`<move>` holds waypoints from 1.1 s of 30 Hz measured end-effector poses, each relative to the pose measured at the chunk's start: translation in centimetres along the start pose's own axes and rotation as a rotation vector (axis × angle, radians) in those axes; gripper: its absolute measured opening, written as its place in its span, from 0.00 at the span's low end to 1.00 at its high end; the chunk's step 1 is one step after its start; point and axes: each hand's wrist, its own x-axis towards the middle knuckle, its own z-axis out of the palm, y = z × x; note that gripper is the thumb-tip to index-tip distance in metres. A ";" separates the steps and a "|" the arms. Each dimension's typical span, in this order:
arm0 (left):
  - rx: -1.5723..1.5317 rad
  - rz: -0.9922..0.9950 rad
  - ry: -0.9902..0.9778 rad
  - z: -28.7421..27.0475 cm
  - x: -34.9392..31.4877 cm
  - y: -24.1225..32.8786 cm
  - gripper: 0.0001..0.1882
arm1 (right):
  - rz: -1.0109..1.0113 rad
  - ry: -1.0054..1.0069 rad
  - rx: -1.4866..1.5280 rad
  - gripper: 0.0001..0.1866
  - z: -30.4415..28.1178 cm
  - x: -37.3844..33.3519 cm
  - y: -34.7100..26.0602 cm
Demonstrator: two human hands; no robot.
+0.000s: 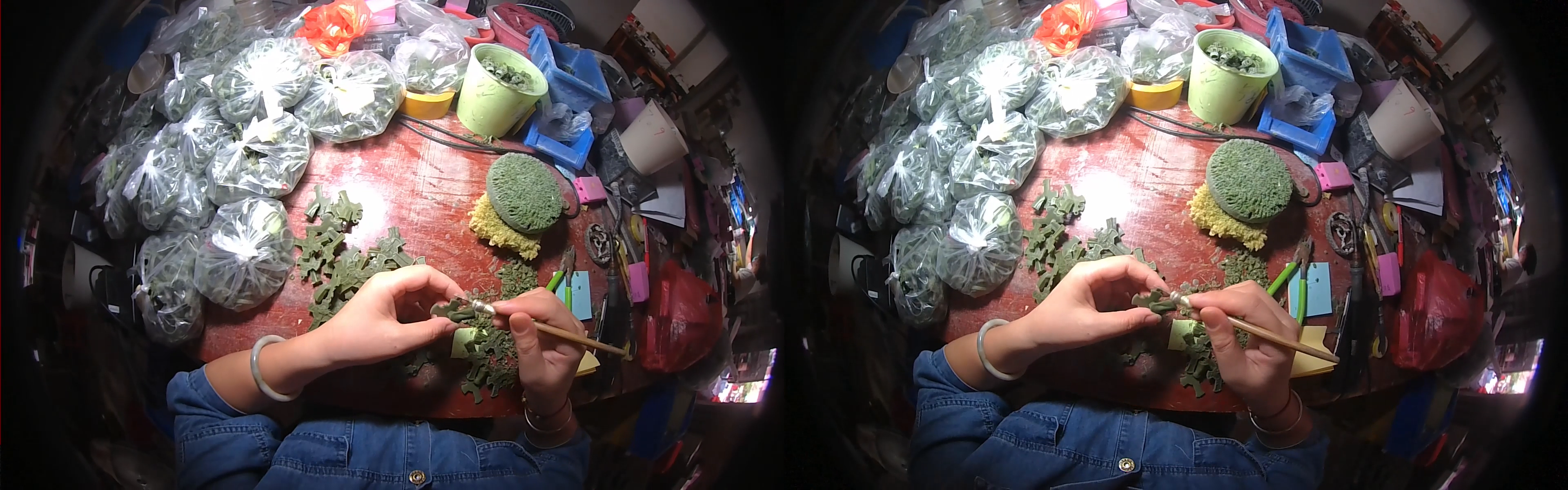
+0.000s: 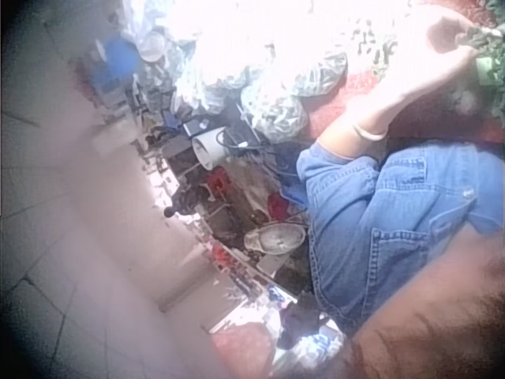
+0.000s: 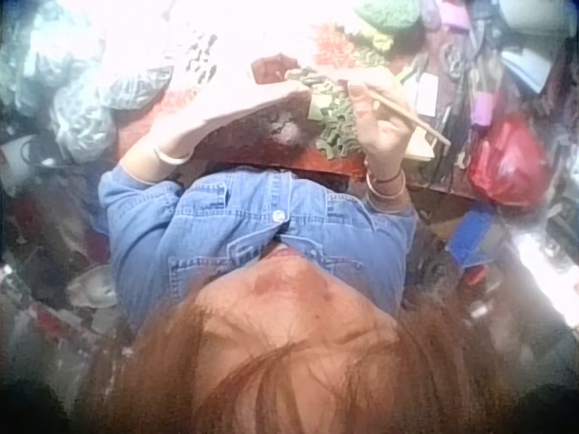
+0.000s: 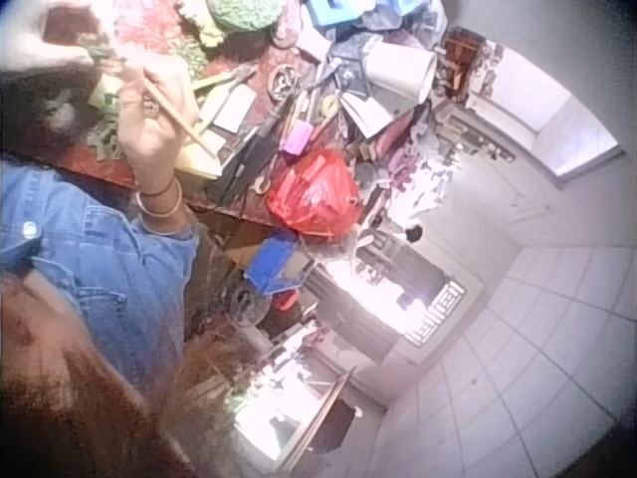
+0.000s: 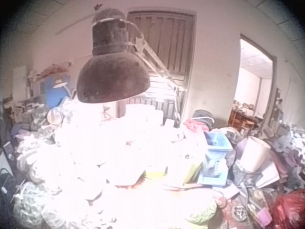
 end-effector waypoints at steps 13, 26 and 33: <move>0.093 -0.025 0.018 -0.3 0.1 0.1 0.15 | -0.059 0.013 -0.119 0.05 0.0 0.0 0.1; -0.323 -0.123 0.043 -0.3 0.5 0.9 0.17 | -0.136 0.125 -0.161 0.08 0.2 -0.3 0.2; -0.436 -0.117 0.074 -0.9 0.3 0.4 0.14 | -0.352 0.088 -0.245 0.09 0.1 0.4 0.0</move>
